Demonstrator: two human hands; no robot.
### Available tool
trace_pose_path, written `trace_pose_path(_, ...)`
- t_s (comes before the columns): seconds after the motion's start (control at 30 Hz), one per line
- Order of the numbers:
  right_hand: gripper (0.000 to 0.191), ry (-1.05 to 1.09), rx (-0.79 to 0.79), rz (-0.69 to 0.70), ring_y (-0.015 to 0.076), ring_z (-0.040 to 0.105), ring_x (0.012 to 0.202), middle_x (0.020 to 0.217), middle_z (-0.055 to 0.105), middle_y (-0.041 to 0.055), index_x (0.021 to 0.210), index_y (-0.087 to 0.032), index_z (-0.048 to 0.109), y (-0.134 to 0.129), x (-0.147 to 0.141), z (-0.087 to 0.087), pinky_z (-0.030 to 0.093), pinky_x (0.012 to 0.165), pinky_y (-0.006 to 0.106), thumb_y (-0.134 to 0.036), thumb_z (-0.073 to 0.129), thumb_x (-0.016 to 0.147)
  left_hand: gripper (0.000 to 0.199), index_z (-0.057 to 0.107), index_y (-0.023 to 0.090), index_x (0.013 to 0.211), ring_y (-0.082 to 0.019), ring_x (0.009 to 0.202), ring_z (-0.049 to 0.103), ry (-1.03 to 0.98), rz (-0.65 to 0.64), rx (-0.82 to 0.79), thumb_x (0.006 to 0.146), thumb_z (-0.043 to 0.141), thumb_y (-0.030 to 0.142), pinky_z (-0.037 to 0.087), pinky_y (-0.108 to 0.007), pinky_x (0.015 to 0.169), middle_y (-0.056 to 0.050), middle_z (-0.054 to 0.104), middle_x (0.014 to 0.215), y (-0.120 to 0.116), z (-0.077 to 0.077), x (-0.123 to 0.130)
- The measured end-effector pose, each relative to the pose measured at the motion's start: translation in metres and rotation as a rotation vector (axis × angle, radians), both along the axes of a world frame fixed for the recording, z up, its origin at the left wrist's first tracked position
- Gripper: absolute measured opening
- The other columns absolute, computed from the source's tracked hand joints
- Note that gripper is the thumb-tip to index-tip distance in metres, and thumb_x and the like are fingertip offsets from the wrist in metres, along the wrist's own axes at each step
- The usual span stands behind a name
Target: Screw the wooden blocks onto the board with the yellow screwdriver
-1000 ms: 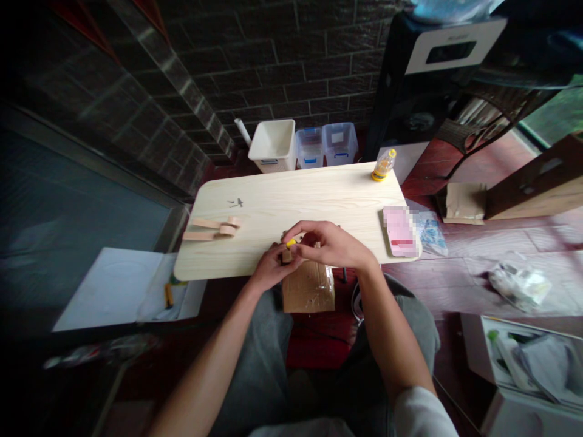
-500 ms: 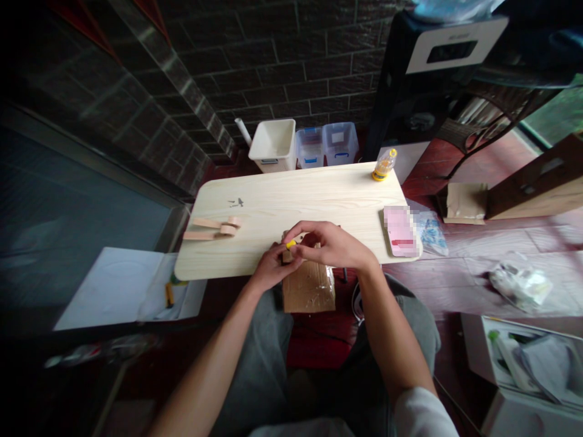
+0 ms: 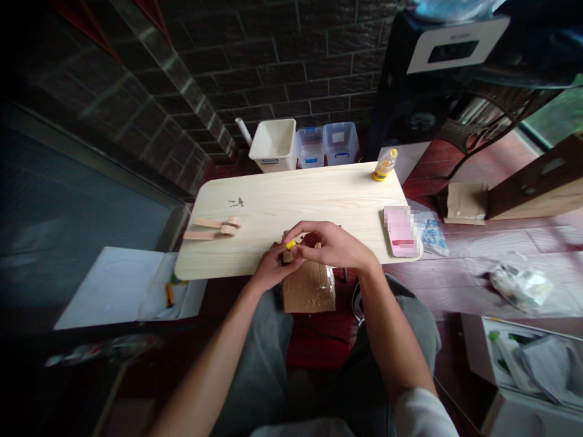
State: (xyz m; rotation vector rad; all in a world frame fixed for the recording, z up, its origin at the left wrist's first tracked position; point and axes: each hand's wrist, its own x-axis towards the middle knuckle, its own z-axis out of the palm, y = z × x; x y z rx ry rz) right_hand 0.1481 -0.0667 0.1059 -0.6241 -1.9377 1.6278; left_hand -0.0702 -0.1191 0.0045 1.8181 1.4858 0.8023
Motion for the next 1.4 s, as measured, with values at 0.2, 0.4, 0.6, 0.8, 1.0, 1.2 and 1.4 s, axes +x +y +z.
trace_pose_path(0.2, 0.024, 0.014, -0.016, 0.01, 0.0148, 0.07, 0.081, 0.1, 0.074, 0.0057, 0.115, -0.016, 0.068, 0.0002, 0.0002, -0.0001, 0.055, 0.073, 0.027, -0.022, 0.065, 0.092, 0.025, 0.075, 0.022, 0.104, -0.024, 0.098, 0.066, 0.006, 0.006, -0.011, 0.086, 0.071, 0.039, 0.051, -0.035, 0.09, -0.005, 0.075, 0.102, -0.0002, 0.0017, 0.0001)
trace_pose_path(0.4, 0.023, 0.021, -0.022, 0.01, 0.014, 0.068, 0.08, 0.102, 0.072, 0.006, 0.114, -0.016, 0.068, -0.0003, -0.0003, 0.0001, 0.055, 0.073, 0.027, -0.022, 0.065, 0.093, 0.026, 0.075, 0.022, 0.104, -0.024, 0.098, 0.066, -0.003, 0.009, -0.005, 0.086, 0.07, 0.04, 0.051, -0.036, 0.091, -0.005, 0.075, 0.103, -0.0006, 0.004, 0.0008)
trace_pose_path(0.6, 0.025, 0.001, 0.01, 0.0, 0.014, 0.067, 0.079, 0.101, 0.073, 0.0055, 0.114, -0.017, 0.069, -0.0005, 0.0002, 0.0023, 0.054, 0.072, 0.027, -0.019, 0.066, 0.09, 0.025, 0.075, 0.022, 0.102, -0.025, 0.098, 0.067, -0.002, 0.008, -0.02, 0.085, 0.07, 0.04, 0.051, -0.037, 0.092, -0.005, 0.076, 0.105, 0.0002, 0.0044, 0.0009)
trace_pose_path(0.8, 0.024, -0.003, 0.009, -0.004, 0.0149, 0.069, 0.082, 0.106, 0.074, 0.0065, 0.114, -0.017, 0.069, -0.0007, 0.0001, 0.0037, 0.054, 0.073, 0.028, -0.018, 0.065, 0.09, 0.024, 0.075, 0.024, 0.107, -0.024, 0.103, 0.067, -0.016, -0.024, -0.009, 0.087, 0.068, 0.037, 0.051, -0.037, 0.094, -0.003, 0.076, 0.109, 0.0004, 0.0046, 0.0011)
trace_pose_path(1.0, 0.022, 0.007, -0.004, 0.001, 0.0147, 0.069, 0.081, 0.102, 0.074, 0.0062, 0.114, -0.016, 0.068, -0.0002, -0.0002, 0.001, 0.055, 0.074, 0.028, -0.02, 0.064, 0.092, 0.026, 0.075, 0.023, 0.106, -0.024, 0.101, 0.067, -0.002, 0.004, -0.027, 0.087, 0.069, 0.04, 0.05, -0.037, 0.094, -0.004, 0.076, 0.106, -0.0006, 0.0065, 0.002)
trace_pose_path(1.2, 0.022, 0.009, -0.006, 0.014, 0.0145, 0.068, 0.081, 0.102, 0.072, 0.0058, 0.115, -0.017, 0.067, -0.0002, -0.0006, 0.0007, 0.054, 0.075, 0.028, -0.021, 0.065, 0.093, 0.028, 0.075, 0.023, 0.106, -0.025, 0.1, 0.066, 0.008, 0.003, -0.034, 0.086, 0.07, 0.041, 0.051, -0.037, 0.092, -0.005, 0.076, 0.106, -0.0004, 0.0065, 0.0016)
trace_pose_path(1.4, 0.023, -0.015, 0.015, -0.001, 0.0141, 0.067, 0.079, 0.099, 0.073, 0.0044, 0.114, -0.017, 0.068, -0.0003, -0.0001, 0.0024, 0.053, 0.071, 0.026, -0.02, 0.067, 0.09, 0.024, 0.075, 0.025, 0.106, -0.025, 0.105, 0.066, 0.004, -0.005, -0.02, 0.086, 0.069, 0.037, 0.051, -0.038, 0.095, -0.004, 0.076, 0.109, 0.0002, 0.0045, 0.001)
